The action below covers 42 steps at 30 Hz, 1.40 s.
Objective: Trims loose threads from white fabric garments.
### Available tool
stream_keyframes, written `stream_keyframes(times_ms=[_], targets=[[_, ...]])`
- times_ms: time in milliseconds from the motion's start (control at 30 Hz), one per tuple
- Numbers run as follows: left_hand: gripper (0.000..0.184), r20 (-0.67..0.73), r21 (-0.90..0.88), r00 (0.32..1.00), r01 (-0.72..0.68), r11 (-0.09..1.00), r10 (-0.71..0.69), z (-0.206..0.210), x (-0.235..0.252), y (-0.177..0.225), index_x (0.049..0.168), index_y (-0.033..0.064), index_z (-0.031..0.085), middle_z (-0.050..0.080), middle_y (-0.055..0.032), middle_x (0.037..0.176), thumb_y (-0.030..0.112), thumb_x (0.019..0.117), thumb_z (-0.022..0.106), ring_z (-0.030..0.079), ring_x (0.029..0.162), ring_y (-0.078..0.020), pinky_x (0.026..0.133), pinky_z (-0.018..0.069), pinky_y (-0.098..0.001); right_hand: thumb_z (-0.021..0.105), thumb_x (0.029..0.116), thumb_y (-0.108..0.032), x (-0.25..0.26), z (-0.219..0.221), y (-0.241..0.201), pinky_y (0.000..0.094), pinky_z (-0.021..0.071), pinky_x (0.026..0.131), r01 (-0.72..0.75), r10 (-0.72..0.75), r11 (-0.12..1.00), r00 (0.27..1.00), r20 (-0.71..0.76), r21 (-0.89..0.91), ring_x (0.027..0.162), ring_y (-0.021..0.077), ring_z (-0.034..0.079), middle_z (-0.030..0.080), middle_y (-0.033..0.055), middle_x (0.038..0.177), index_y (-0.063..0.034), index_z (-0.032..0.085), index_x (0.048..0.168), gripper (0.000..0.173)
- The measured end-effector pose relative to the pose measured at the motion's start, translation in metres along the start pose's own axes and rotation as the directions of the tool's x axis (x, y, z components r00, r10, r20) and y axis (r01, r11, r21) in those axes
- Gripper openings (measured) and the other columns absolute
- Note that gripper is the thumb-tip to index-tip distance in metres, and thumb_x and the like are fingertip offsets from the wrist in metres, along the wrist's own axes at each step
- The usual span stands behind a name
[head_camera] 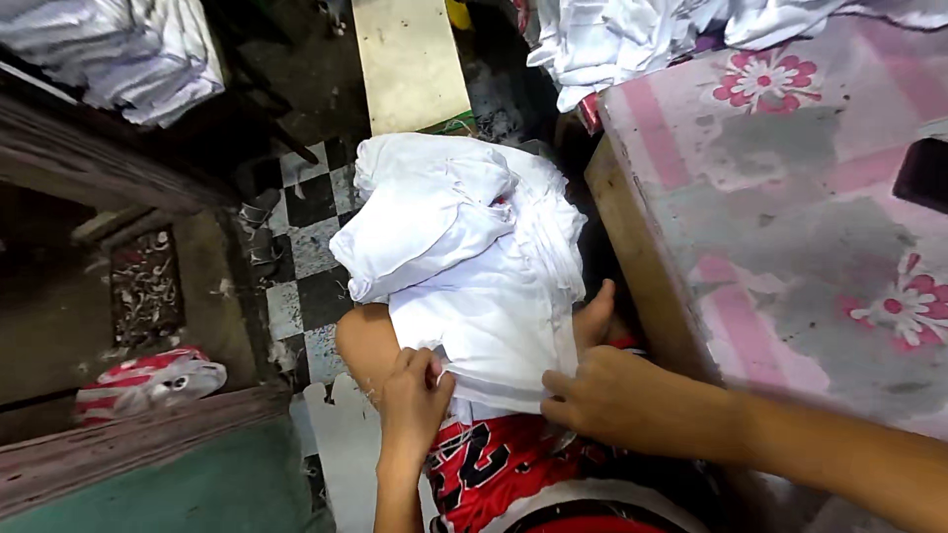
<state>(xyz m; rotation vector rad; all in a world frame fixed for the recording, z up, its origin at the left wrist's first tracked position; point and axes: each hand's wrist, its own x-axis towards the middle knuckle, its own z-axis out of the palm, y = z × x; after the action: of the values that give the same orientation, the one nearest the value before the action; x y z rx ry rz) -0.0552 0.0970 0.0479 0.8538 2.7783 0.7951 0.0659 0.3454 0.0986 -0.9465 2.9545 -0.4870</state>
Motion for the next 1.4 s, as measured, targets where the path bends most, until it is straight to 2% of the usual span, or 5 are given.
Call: stream_keyframes(times_ms=[133, 267, 467, 700, 1400], targets=[[0.028, -0.096, -0.388, 0.994, 0.005, 0.922, -0.046, -0.021, 0.004, -0.013, 0.110, -0.0025, 0.068, 0.070, -0.0100, 0.119, 0.007, 0.0841, 0.063, 0.062, 0.067, -0.0007, 0.055, 0.0515, -0.0183, 0.069, 0.0868, -0.005, 0.011, -0.014, 0.020, 0.0416, 0.0446, 0.041, -0.078, 0.079, 0.997, 0.994, -0.072, 0.017, 0.048, 0.0282, 0.058, 0.060, 0.0116, 0.068, -0.0073, 0.071, 0.087, 0.003], [0.023, -0.115, -0.783, 0.957, 0.078, 0.617, -0.268, -0.045, 0.032, -0.005, 0.103, 0.0097, 0.071, 0.075, 0.0105, 0.089, 0.000, 0.0952, 0.053, 0.070, 0.078, -0.0009, 0.074, 0.0602, -0.0221, 0.066, 0.0855, -0.001, 0.061, -0.038, 0.067, 0.0469, 0.0477, 0.045, -0.195, 0.212, 0.977, 0.868, -0.449, 0.085, 0.057, 0.0305, 0.066, 0.069, 0.0126, 0.078, -0.0059, 0.075, 0.106, 0.022], [0.071, -0.097, -0.812, 0.824, 0.258, 0.523, -0.558, -0.047, 0.082, -0.055, 0.161, 0.0076, 0.022, 0.033, -0.0179, 0.161, 0.025, 0.1040, 0.060, 0.051, 0.137, -0.0237, 0.109, 0.0482, -0.0389, 0.064, 0.0908, 0.003, 0.127, -0.064, 0.071, 0.0381, 0.0555, 0.059, -0.289, 0.346, 0.934, 0.574, -0.742, 0.212, 0.076, 0.0212, 0.071, 0.076, 0.0104, 0.105, -0.0008, 0.057, 0.143, 0.053], [0.061, -0.132, -0.744, 0.756, 0.352, 0.568, -0.641, -0.032, 0.046, -0.084, 0.152, -0.0002, 0.038, 0.042, -0.0228, 0.151, 0.018, 0.1007, 0.064, 0.062, 0.116, -0.0206, 0.095, 0.0543, -0.0356, 0.066, 0.0939, -0.003, 0.080, -0.010, 0.080, 0.0543, 0.0539, 0.055, -0.459, 0.475, 0.874, 0.743, -0.470, 0.158, 0.070, 0.0353, 0.070, 0.074, 0.0156, 0.098, -0.0021, 0.057, 0.143, 0.050], [0.048, -0.448, -0.114, 0.885, 0.088, 0.990, -0.131, 0.037, -0.024, -0.031, 0.123, -0.0114, 0.064, 0.049, -0.0395, 0.140, 0.027, 0.0944, 0.065, 0.049, 0.131, -0.0496, 0.108, 0.0419, -0.0541, 0.055, 0.1061, -0.022, 0.055, 0.043, 0.173, 0.0637, 0.0497, 0.079, -0.722, 0.853, 0.438, 0.522, 0.005, 0.536, 0.086, 0.0407, 0.067, 0.070, 0.0238, 0.091, 0.0033, 0.072, 0.105, 0.030]])
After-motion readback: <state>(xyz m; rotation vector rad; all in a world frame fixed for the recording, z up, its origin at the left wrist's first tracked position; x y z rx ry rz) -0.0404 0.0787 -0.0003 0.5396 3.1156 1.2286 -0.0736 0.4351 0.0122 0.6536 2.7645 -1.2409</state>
